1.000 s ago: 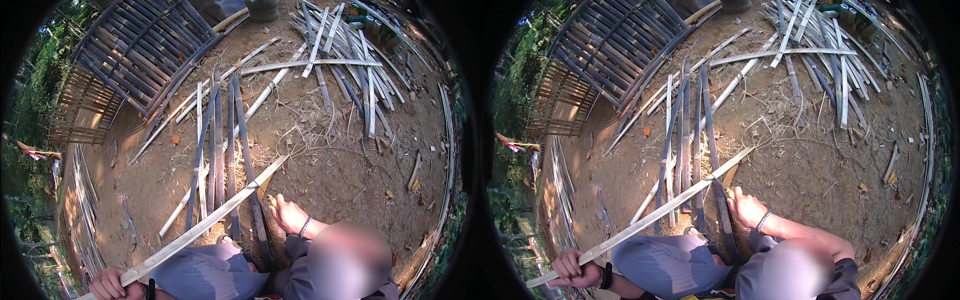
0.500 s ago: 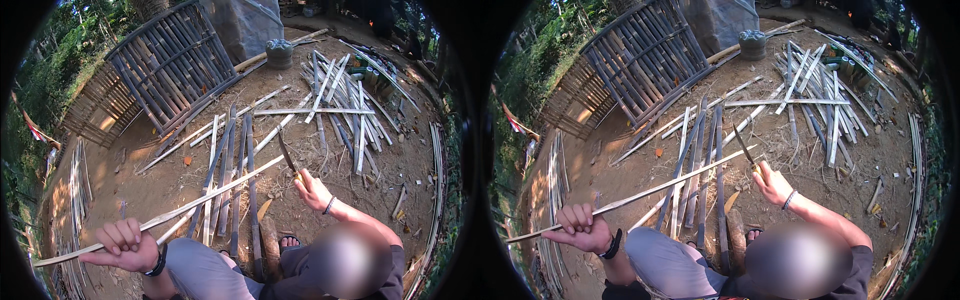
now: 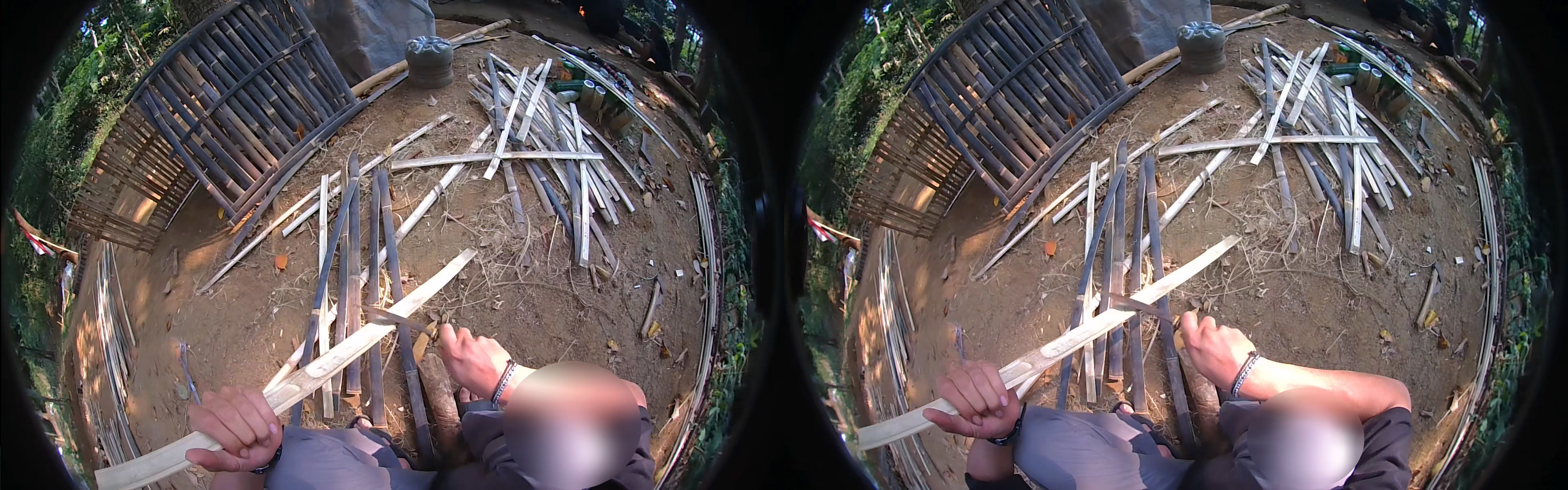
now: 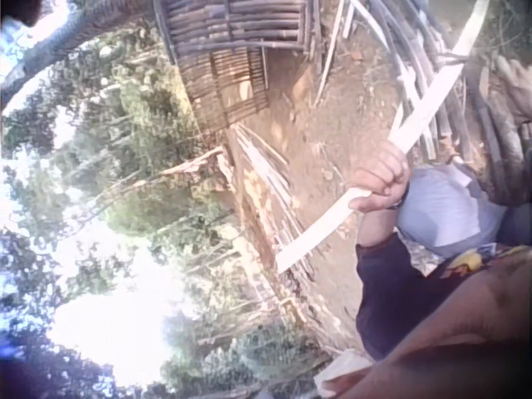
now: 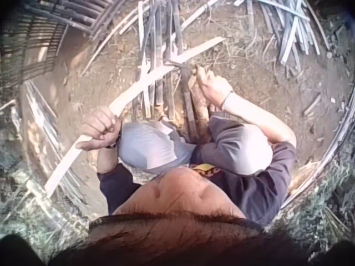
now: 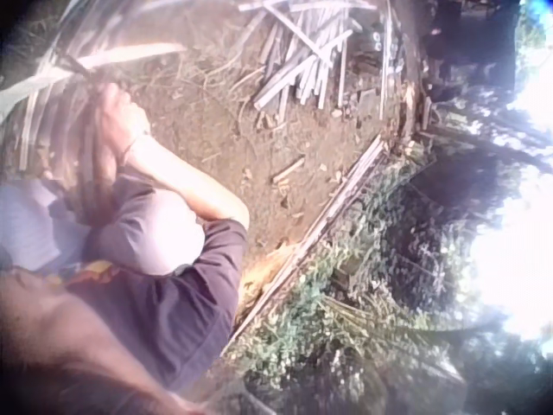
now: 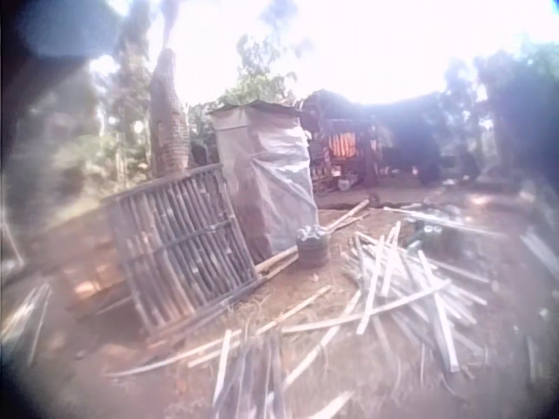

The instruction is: The person shaves bamboo strips using a knife. They scrape the surface of multiple strips to remove the outer layer while sitting in an outdoor workspace.

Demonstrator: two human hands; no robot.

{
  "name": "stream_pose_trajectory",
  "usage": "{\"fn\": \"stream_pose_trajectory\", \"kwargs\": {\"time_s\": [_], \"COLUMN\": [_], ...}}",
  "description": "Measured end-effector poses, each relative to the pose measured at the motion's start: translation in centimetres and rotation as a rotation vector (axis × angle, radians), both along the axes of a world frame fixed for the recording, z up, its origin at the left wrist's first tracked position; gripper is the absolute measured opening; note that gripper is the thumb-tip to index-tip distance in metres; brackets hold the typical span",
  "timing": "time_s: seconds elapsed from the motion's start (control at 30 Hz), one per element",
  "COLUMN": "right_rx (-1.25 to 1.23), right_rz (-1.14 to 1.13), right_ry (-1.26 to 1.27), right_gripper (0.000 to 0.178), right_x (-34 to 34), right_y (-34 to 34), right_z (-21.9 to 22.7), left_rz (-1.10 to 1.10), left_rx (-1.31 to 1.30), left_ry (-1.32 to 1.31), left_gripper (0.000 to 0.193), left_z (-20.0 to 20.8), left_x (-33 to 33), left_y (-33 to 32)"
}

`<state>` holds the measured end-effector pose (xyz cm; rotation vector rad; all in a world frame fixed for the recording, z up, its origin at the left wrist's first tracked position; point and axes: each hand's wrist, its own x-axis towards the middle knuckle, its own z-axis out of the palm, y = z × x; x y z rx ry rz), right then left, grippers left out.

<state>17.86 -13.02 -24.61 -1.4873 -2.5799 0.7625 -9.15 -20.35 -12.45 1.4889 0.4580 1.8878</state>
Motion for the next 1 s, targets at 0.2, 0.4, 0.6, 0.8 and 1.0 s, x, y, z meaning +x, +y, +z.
{"fn": "stream_pose_trajectory", "kwargs": {"time_s": [0.2,0.4,0.6,0.8,1.0], "right_rx": [-0.04,-0.066,-0.134,-0.057,0.112], "right_rz": [0.038,-0.078,-0.09,0.071,0.09], "right_ry": [0.072,0.018,0.075,0.049,0.275], "right_gripper": [0.02,0.014,0.018,0.024,0.033], "right_x": [0.6,1.9,3.0,1.2,-4.4], "right_y": [-0.5,2.4,2.0,5.1,11.3], "right_z": [0.2,-4.6,-4.9,1.9,7.1], "left_rz": [0.0,0.017,-0.033,0.059,0.115], "left_rx": [0.001,0.03,0.049,-0.033,-0.123], "left_ry": [-0.034,-0.017,-0.065,-0.125,-0.245], "left_gripper": [0.059,0.06,0.056,0.05,0.044], "left_z": [-0.8,0.1,-1.3,0.0,2.8], "left_x": [1.6,1.6,1.4,-0.6,-1.9], "left_y": [0.4,-0.1,0.8,1.0,4.0]}}
